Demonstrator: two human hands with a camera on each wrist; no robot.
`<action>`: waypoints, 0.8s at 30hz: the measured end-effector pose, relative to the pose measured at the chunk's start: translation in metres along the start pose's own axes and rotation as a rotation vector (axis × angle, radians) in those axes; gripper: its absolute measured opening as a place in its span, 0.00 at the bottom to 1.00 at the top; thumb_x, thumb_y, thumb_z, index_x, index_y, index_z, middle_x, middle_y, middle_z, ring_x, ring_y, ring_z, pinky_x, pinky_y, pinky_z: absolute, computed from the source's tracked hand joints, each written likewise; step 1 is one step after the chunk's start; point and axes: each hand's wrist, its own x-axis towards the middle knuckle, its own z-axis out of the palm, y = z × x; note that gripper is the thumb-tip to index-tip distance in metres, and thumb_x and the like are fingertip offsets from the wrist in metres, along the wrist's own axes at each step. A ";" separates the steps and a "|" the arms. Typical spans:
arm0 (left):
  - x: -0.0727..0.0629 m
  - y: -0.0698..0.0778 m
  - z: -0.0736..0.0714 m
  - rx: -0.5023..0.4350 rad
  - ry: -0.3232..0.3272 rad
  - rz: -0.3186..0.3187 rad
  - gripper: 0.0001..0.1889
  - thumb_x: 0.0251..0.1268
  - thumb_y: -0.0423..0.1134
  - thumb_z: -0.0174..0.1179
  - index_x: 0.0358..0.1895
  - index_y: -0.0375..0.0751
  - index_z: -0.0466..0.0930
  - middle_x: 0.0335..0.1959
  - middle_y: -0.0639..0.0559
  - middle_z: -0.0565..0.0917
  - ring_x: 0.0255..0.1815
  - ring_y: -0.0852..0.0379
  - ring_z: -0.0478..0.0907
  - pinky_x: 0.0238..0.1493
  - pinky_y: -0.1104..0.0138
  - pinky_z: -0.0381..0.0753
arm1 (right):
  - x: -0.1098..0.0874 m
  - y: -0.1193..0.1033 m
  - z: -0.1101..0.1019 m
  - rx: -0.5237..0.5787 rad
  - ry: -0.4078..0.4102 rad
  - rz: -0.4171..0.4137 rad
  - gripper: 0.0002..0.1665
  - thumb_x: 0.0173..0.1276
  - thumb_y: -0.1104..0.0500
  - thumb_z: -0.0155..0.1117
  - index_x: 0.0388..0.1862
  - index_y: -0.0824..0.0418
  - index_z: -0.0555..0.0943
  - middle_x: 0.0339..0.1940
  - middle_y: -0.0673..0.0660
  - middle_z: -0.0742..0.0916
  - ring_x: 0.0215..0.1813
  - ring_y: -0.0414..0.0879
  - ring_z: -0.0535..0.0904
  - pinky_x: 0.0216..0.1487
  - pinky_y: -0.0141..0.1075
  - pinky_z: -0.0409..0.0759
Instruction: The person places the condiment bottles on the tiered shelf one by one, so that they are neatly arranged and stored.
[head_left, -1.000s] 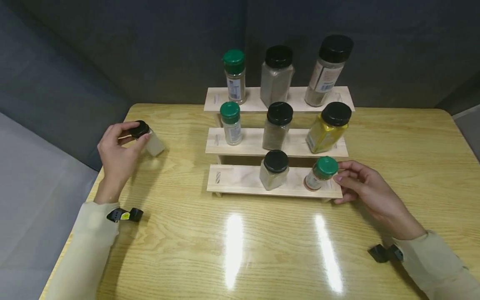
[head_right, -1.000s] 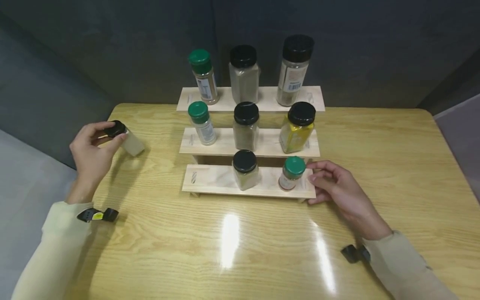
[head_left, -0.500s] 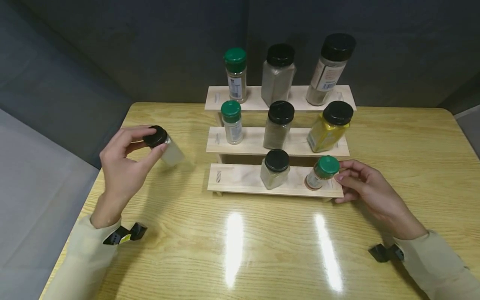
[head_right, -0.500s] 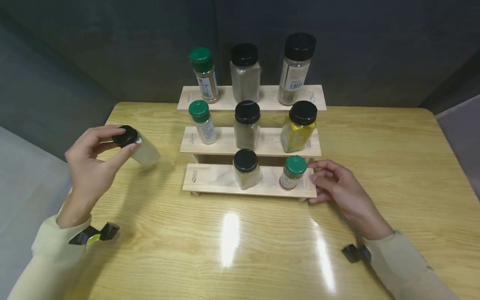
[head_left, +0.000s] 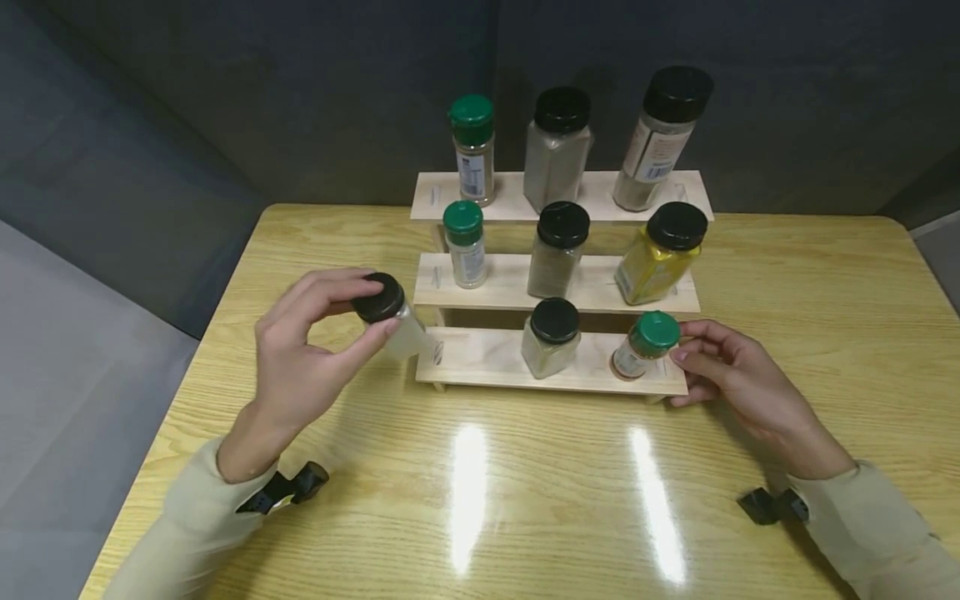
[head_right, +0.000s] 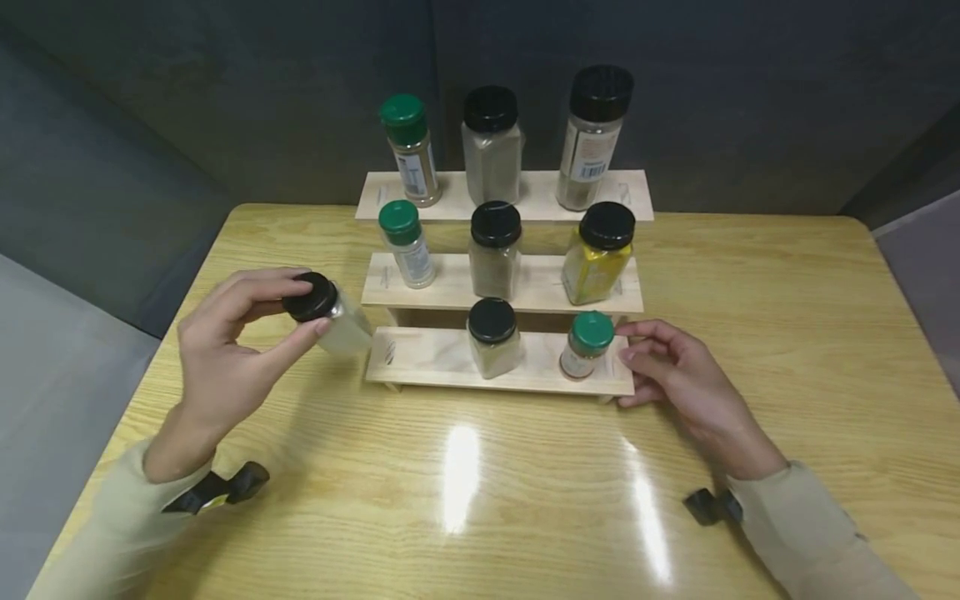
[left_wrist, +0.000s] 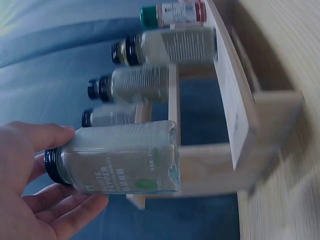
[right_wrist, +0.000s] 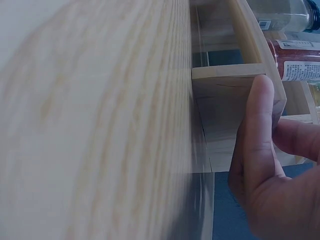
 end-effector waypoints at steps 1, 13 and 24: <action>0.000 0.001 0.003 -0.009 -0.017 0.007 0.26 0.74 0.55 0.73 0.49 0.30 0.90 0.51 0.40 0.90 0.51 0.49 0.88 0.53 0.70 0.88 | 0.000 0.000 0.000 -0.006 -0.001 0.001 0.15 0.83 0.74 0.59 0.58 0.57 0.81 0.44 0.56 0.85 0.36 0.44 0.82 0.36 0.41 0.93; 0.001 0.000 0.034 -0.049 -0.167 0.102 0.18 0.57 0.25 0.81 0.50 0.28 0.88 0.54 0.34 0.88 0.55 0.42 0.87 0.54 0.68 0.89 | 0.001 0.001 0.000 -0.011 -0.003 0.011 0.12 0.84 0.72 0.60 0.59 0.59 0.80 0.44 0.56 0.85 0.37 0.44 0.81 0.37 0.42 0.94; -0.004 -0.007 0.054 -0.057 -0.202 0.098 0.18 0.57 0.26 0.82 0.49 0.30 0.88 0.54 0.35 0.88 0.57 0.41 0.87 0.61 0.62 0.87 | 0.000 0.000 0.000 -0.024 0.000 0.011 0.13 0.84 0.71 0.60 0.60 0.59 0.79 0.45 0.57 0.85 0.38 0.45 0.84 0.36 0.42 0.94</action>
